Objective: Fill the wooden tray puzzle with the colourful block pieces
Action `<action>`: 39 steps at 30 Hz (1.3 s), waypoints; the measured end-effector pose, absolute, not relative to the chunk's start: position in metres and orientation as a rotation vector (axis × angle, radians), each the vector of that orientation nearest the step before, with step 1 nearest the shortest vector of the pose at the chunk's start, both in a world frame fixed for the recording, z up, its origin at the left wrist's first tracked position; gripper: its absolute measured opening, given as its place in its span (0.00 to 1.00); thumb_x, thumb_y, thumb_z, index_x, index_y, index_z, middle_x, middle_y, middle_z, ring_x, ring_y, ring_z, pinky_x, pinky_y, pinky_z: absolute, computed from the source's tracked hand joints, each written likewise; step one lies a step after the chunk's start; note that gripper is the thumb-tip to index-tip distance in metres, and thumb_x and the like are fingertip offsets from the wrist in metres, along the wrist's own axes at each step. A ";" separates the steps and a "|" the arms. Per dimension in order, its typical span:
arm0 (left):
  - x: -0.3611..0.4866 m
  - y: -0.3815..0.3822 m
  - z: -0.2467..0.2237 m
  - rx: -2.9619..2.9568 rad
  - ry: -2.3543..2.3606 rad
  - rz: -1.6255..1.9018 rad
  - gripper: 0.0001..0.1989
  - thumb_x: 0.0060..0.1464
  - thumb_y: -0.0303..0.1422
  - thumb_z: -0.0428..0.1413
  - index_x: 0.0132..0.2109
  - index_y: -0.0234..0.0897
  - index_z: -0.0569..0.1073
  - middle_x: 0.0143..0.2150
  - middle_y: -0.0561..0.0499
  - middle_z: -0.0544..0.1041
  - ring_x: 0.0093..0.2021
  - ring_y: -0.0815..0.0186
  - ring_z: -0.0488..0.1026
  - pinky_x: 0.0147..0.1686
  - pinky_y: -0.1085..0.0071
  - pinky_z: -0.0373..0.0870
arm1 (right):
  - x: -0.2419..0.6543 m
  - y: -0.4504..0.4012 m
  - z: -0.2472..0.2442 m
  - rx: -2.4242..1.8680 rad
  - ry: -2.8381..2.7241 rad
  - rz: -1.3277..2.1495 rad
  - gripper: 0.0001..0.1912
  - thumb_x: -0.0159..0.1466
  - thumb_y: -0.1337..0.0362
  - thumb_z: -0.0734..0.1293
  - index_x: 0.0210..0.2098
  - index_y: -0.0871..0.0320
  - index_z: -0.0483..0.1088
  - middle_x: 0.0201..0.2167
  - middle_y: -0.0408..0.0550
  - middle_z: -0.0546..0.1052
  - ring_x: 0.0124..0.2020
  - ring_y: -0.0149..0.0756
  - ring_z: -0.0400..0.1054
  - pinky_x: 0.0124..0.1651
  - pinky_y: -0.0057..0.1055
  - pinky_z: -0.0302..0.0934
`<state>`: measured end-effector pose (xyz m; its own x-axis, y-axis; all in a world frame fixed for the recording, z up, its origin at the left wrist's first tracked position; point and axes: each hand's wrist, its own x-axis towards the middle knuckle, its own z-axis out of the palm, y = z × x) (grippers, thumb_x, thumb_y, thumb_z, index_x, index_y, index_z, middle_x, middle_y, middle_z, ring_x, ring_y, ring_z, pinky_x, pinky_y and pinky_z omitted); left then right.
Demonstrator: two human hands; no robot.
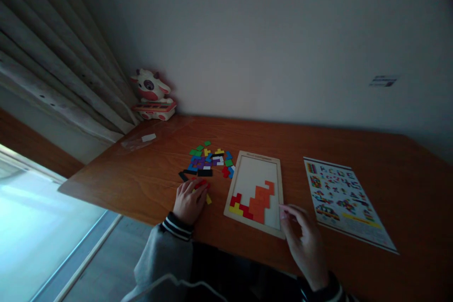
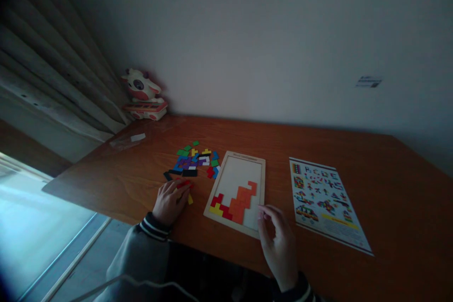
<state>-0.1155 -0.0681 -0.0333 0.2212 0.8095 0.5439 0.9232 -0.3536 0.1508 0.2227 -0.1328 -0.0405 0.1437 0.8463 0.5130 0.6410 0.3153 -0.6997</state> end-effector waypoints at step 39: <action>-0.101 -0.043 -0.028 -2.382 -1.785 -0.665 0.08 0.59 0.35 0.58 0.43 0.43 0.80 0.40 0.48 0.83 0.40 0.56 0.79 0.44 0.61 0.73 | 0.223 -0.131 -0.040 -1.434 -1.568 0.276 0.13 0.67 0.54 0.64 0.44 0.53 0.74 0.42 0.51 0.78 0.41 0.41 0.74 0.42 0.38 0.72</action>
<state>-0.1007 -0.0428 -0.0282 0.2217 0.8921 0.3937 0.9321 -0.3125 0.1832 0.2231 -0.1315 -0.0397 0.1487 0.8632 0.4824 0.6464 0.2844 -0.7081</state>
